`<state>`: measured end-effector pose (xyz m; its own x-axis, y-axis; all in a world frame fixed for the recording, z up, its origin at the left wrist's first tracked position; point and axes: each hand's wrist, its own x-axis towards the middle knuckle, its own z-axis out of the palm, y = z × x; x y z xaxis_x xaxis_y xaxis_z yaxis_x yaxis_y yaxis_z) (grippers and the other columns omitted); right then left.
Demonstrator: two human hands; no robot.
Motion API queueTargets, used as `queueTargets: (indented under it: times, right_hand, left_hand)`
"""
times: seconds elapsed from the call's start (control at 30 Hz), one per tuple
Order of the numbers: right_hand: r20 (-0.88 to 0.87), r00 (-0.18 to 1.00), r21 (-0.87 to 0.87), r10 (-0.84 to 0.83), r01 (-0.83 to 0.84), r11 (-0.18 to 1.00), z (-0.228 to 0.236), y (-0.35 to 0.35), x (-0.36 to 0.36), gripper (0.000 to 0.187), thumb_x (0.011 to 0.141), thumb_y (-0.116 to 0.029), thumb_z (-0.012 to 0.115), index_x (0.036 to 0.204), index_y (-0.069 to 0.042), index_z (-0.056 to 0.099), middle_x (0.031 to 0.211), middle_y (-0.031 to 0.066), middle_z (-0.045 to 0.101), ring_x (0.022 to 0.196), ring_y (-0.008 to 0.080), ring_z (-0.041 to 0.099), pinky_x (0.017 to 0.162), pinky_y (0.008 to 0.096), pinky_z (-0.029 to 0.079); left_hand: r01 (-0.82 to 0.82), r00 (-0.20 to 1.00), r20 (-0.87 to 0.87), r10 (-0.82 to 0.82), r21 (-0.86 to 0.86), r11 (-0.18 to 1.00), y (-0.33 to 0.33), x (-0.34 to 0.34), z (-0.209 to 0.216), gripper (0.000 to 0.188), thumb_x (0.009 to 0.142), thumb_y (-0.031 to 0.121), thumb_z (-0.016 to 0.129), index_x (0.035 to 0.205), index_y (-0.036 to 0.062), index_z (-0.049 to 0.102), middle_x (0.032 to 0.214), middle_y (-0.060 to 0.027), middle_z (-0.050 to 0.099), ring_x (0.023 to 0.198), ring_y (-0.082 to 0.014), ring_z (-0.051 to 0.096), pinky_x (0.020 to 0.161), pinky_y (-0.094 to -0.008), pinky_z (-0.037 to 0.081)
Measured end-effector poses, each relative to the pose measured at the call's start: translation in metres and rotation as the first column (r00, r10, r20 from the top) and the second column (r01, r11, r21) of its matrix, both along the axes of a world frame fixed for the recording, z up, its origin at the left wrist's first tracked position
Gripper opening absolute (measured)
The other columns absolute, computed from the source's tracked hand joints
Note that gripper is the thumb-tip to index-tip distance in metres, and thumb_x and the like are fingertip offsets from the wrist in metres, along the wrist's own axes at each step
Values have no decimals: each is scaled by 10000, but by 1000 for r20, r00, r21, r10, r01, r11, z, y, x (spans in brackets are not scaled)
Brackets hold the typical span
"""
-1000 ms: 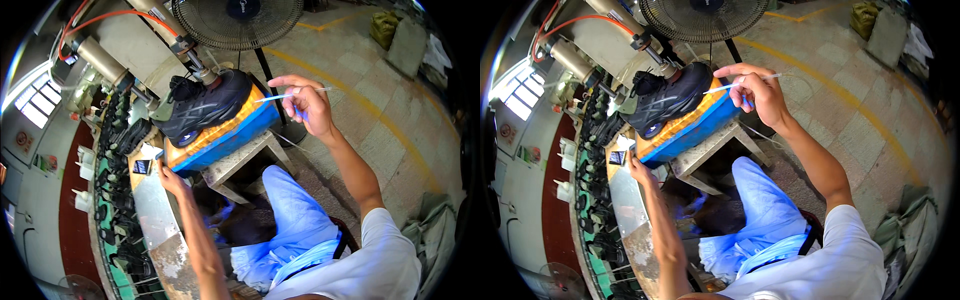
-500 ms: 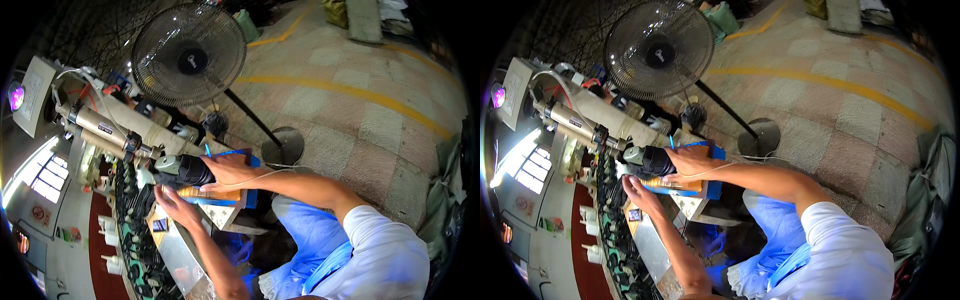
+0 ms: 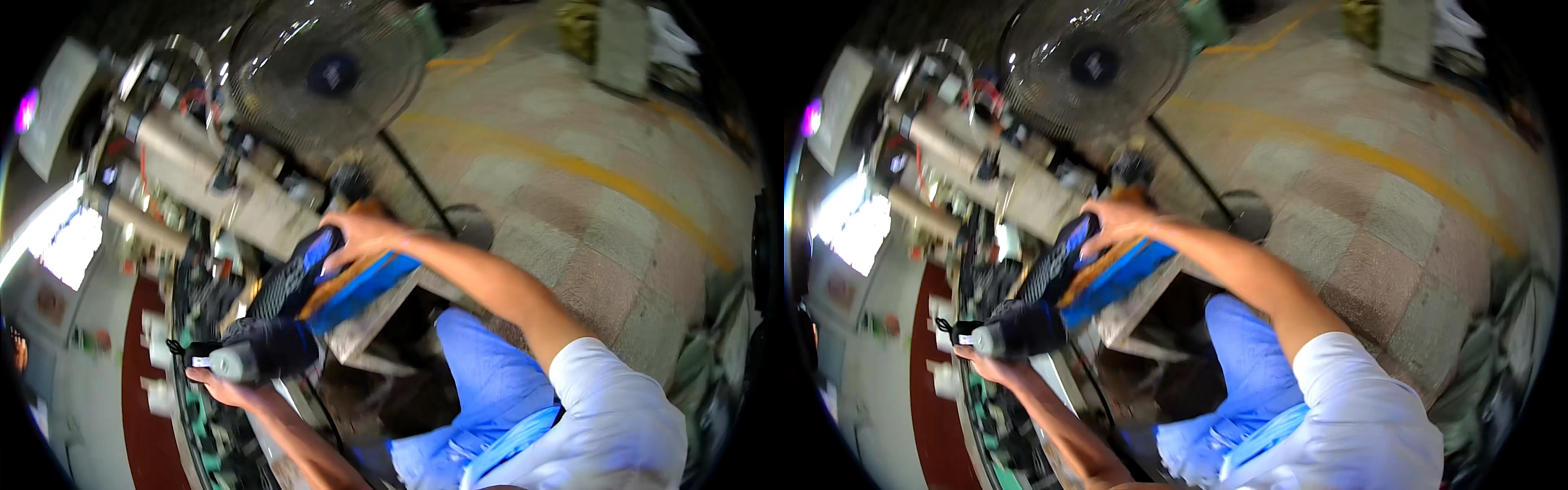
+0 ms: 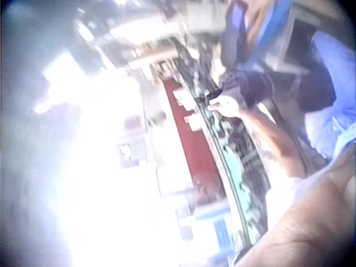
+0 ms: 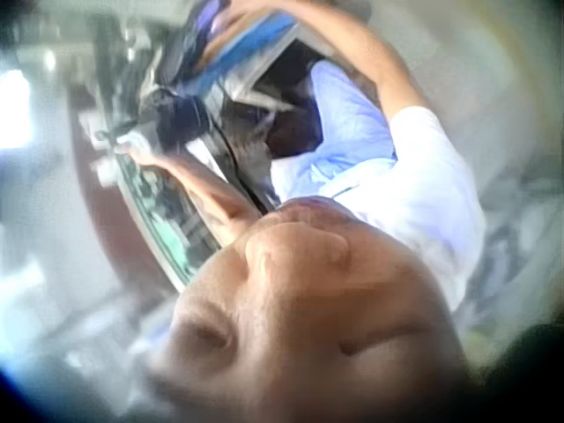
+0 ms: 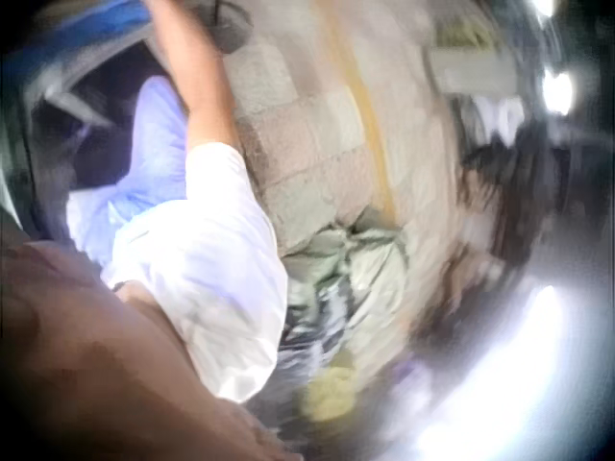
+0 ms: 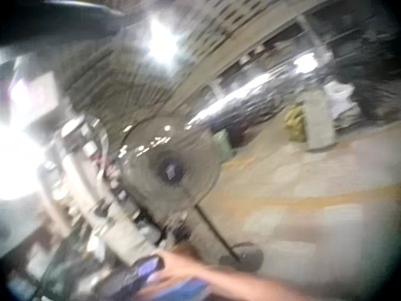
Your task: The person uses a blue marking pen to trace lines along the base of black shoes on a workbench and then handles and inspects shoe components from a conveyor belt.
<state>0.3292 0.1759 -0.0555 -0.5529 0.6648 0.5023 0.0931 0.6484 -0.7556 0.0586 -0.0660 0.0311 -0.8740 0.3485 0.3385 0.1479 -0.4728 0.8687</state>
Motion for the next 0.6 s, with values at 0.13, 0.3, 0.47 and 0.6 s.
queueTargets:
  times: [0.13,0.3,0.47,0.6]
  right_hand:
    - [-34,999,-13,-39,38,999,3,-6,-9,916,695,-498,963,1398,-25,614,1245,186,723,1128,279,705,1003,390,546]
    - [3,998,-21,-55,55,998,16,-19,-11,828,772,-435,937,1414,-32,604,1245,161,732,1120,226,710,1012,375,546]
    - [29,996,-100,-83,86,991,12,-20,7,727,846,-358,889,1433,-47,595,1240,113,713,1120,208,681,1030,340,521]
    - [65,992,-116,-107,114,987,9,-17,12,721,848,-320,881,1437,-38,575,1232,119,689,1121,204,660,1027,332,515]
  left_hand:
    - [21,997,75,-12,-125,992,-165,-77,-13,635,1075,631,501,1037,27,694,881,-90,702,839,-219,645,889,-368,555]
    - [-166,986,-44,163,-430,887,-372,-99,-74,460,1102,486,560,1082,51,709,923,-31,683,903,-150,632,935,-311,496]
    - [-436,830,-168,532,-790,432,-432,3,-101,813,1061,524,606,1588,-51,374,1486,-179,552,1326,-259,558,1155,-365,399]
    - [-686,699,-572,430,-706,175,-364,83,-119,1055,853,258,879,1633,-65,246,1569,-275,453,1441,-347,470,1204,-416,357]
